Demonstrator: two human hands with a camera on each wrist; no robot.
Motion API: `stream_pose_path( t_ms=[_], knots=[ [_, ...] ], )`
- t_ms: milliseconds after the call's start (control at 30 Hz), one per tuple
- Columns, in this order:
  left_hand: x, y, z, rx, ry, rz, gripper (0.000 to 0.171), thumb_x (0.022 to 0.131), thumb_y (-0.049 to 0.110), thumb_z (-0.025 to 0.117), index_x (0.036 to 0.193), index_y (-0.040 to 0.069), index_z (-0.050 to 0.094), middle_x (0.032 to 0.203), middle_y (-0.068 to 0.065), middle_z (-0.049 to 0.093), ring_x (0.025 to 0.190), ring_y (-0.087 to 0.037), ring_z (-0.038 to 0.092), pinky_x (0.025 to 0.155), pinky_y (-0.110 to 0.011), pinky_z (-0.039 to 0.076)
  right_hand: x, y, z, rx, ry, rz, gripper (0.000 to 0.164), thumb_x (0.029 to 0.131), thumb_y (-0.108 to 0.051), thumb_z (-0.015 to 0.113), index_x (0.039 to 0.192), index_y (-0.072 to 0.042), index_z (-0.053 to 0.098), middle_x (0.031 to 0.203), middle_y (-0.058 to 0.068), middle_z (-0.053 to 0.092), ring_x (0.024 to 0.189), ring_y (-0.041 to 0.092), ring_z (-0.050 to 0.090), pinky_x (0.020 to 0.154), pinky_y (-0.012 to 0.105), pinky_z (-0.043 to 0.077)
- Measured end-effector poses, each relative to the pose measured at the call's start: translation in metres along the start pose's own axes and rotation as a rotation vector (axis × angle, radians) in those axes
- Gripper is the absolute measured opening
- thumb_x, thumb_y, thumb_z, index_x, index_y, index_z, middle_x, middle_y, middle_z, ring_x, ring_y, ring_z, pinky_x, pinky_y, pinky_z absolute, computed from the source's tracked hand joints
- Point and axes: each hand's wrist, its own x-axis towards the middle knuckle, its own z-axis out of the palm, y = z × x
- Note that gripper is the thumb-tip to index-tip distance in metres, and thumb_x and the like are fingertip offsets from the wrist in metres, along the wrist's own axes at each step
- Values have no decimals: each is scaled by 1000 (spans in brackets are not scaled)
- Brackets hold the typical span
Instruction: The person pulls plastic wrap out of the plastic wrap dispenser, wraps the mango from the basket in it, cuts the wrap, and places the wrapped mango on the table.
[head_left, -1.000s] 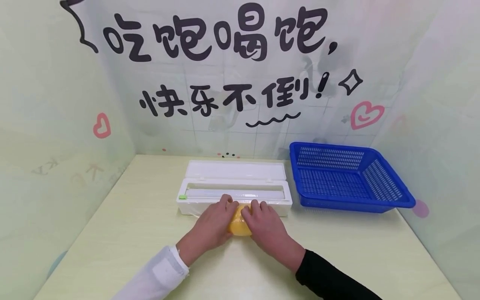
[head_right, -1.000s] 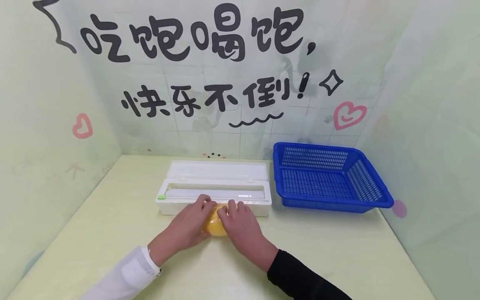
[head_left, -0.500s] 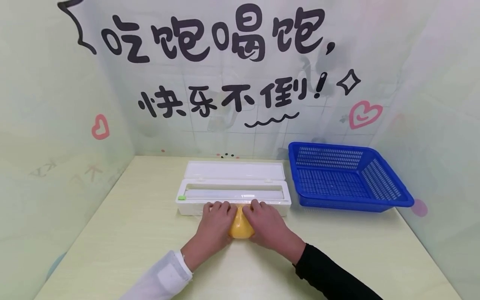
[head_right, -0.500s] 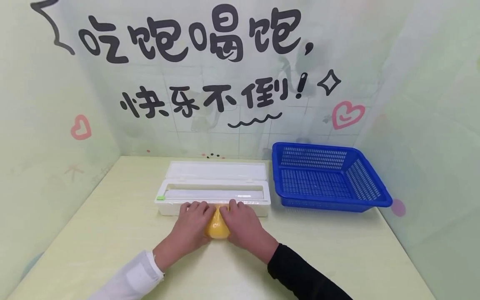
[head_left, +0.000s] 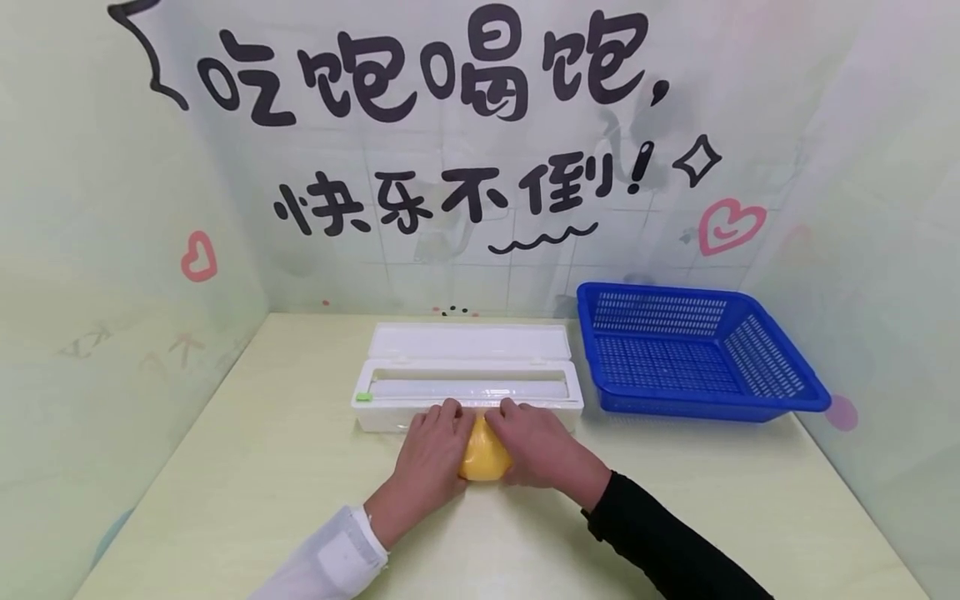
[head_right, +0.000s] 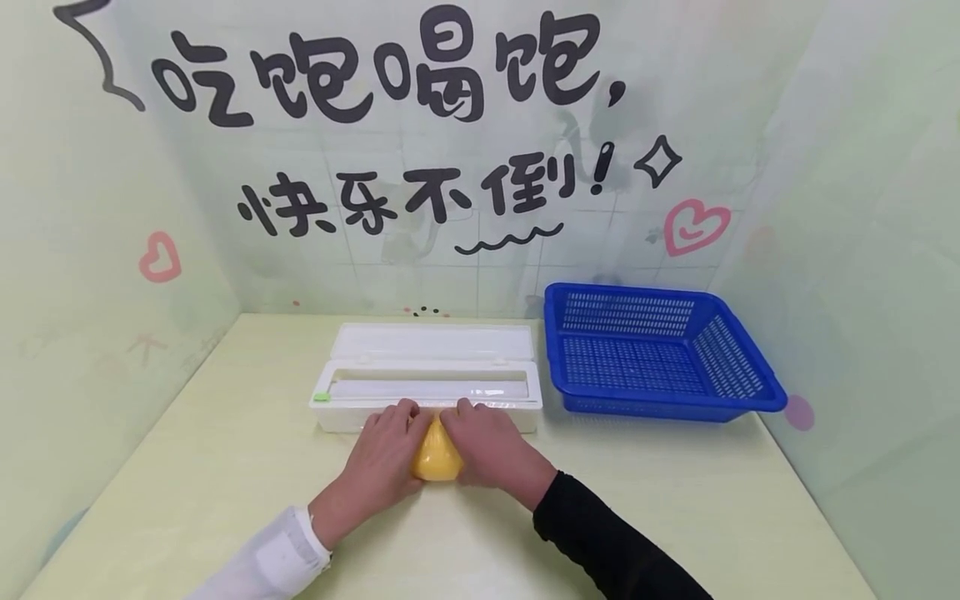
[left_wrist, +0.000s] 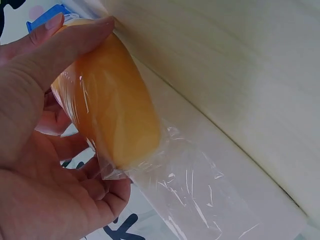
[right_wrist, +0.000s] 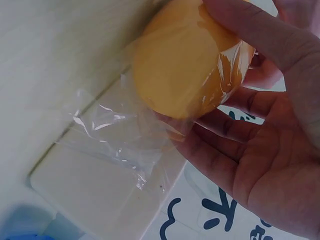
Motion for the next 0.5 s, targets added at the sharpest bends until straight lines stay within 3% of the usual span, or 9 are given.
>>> stream_pose_path(
  t_ms=[200, 367, 500],
  knots=[
    [0, 1, -4, 10, -34, 21, 76, 54, 31, 97, 113, 8, 54, 95, -6, 52, 86, -25, 53, 73, -38, 45, 2, 1, -4, 22, -60, -2, 69, 66, -46, 92, 116, -14, 57, 94, 1, 56, 76, 16, 58, 66, 28, 52],
    [1, -5, -7, 4, -14, 32, 69, 55, 34, 96, 109, 10, 61, 95, -6, 58, 87, -27, 59, 76, -42, 47, 0, 4, -2, 19, -1, -16, 65, 69, -50, 88, 113, -14, 57, 91, 0, 56, 72, 14, 55, 60, 27, 47],
    [3, -9, -12, -35, -5, 45, 67, 53, 34, 97, 106, 10, 64, 95, -6, 60, 86, -27, 61, 76, -44, 48, -7, 5, 2, 55, 47, -8, 68, 74, -49, 84, 125, -14, 56, 103, 1, 63, 82, 16, 59, 67, 28, 50]
  ],
)
